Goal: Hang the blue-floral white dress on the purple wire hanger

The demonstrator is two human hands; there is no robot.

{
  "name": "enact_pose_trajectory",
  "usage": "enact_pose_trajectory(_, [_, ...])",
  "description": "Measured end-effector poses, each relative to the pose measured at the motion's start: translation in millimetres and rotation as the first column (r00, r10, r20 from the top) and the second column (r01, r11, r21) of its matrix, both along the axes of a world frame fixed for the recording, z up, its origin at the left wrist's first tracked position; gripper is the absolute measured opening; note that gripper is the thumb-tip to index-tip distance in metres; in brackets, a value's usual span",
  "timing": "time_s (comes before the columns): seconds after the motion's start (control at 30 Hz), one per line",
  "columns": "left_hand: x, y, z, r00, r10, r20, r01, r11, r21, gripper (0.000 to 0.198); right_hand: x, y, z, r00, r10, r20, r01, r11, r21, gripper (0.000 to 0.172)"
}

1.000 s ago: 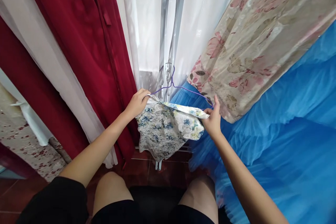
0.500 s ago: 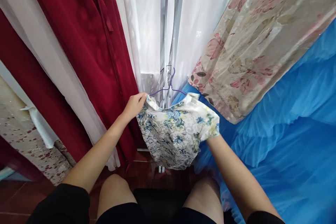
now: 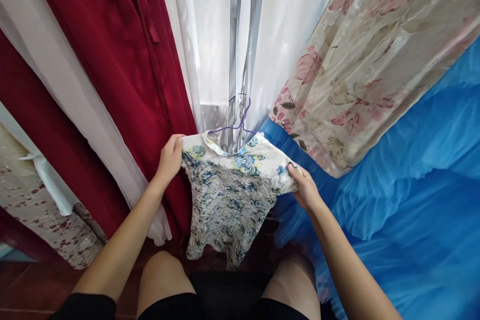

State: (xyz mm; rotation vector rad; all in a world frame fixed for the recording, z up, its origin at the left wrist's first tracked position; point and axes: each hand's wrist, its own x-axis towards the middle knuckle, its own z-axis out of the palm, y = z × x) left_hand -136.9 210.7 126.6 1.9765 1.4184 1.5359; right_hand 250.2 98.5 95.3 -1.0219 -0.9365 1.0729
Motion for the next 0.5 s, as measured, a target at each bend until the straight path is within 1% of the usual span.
enact_pose_trajectory(0.03, [3.4, -2.1, 3.2, 0.997, 0.022, 0.069, -0.026, 0.998, 0.052, 0.035, -1.2, -0.9, 4.6, 0.999, -0.044, -0.02, 0.044, 0.999, 0.023, 0.042])
enact_pose_trajectory(0.1, [14.0, -7.6, 19.3, 0.984, 0.012, 0.178, -0.034, 0.992, 0.121, 0.032, 0.5, 0.5, 17.4, 0.986, -0.141, -0.09, 0.148, 0.987, 0.068, 0.04])
enact_pose_trajectory(0.13, [20.0, -11.3, 30.8, 0.981, -0.021, 0.193, -0.006, 0.99, 0.137, 0.033, 4.0, 1.4, 24.8, 0.975, -0.18, -0.132, 0.192, 0.978, 0.083, 0.04])
enact_pose_trajectory(0.17, [25.8, -15.8, 43.0, 0.984, -0.066, 0.167, 0.042, 0.988, 0.147, 0.035, 9.2, 0.8, 31.9, 0.963, -0.209, -0.169, 0.227, 0.97, 0.093, 0.039])
enact_pose_trajectory(0.2, [31.3, -21.2, 54.6, 0.989, -0.112, 0.094, 0.097, 0.983, 0.156, 0.039, 15.6, -2.0, 37.9, 0.953, -0.232, -0.197, 0.255, 0.962, 0.101, 0.038])
enact_pose_trajectory(0.23, [36.4, -27.5, 64.2, 0.989, -0.143, -0.024, 0.145, 0.976, 0.164, 0.046, 22.2, -8.0, 41.9, 0.943, -0.256, -0.213, 0.283, 0.953, 0.11, 0.037])
enact_pose_trajectory(0.27, [41.4, -34.3, 70.7, 0.975, -0.147, -0.166, 0.175, 0.969, 0.172, 0.055, 28.4, -17.4, 43.3, 0.933, -0.288, -0.216, 0.318, 0.941, 0.117, 0.037])
enact_pose_trajectory(0.3, [46.3, -41.1, 72.9, 0.944, -0.123, -0.306, 0.185, 0.965, 0.183, 0.064, 33.4, -30.2, 41.6, 0.923, -0.323, -0.207, 0.352, 0.928, 0.122, 0.037])
enact_pose_trajectory(0.33, [51.4, -47.3, 70.6, 0.904, -0.082, -0.42, 0.179, 0.964, 0.197, 0.072, 37.0, -45.9, 36.6, 0.915, -0.357, -0.185, 0.382, 0.916, 0.123, 0.037])
enact_pose_trajectory(0.37, [56.5, -52.2, 63.6, 0.866, -0.045, -0.498, 0.17, 0.963, 0.207, 0.077, 38.9, -63.5, 28.6, 0.917, -0.369, -0.15, 0.386, 0.916, 0.11, 0.038])
enact_pose_trajectory(0.4, [61.9, -55.5, 52.7, 0.845, -0.026, -0.534, 0.163, 0.964, 0.211, 0.078, 39.3, -81.9, 18.5, 0.935, -0.338, -0.106, 0.348, 0.933, 0.096, 0.04])
enact_pose_trajectory(0.43, [67.3, -57.0, 39.0, 0.845, -0.031, -0.534, 0.162, 0.966, 0.199, 0.074, 38.2, -99.9, 7.2, 0.97, -0.236, -0.052, 0.24, 0.967, 0.088, 0.043])
enact_pose_trajectory(0.47, [72.8, -57.1, 23.8, 0.861, -0.059, -0.506, 0.166, 0.972, 0.169, 0.066, 36.0, -116.4, -4.1, 0.997, -0.079, 0.002, 0.078, 0.993, 0.086, 0.047])
enact_pose_trajectory(0.5, [78.1, -56.1, 8.7, 0.884, -0.095, -0.459, 0.171, 0.977, 0.128, 0.057, 32.4, -130.8, -14.5, 0.986, 0.155, 0.061, -0.158, 0.986, 0.053, 0.055])
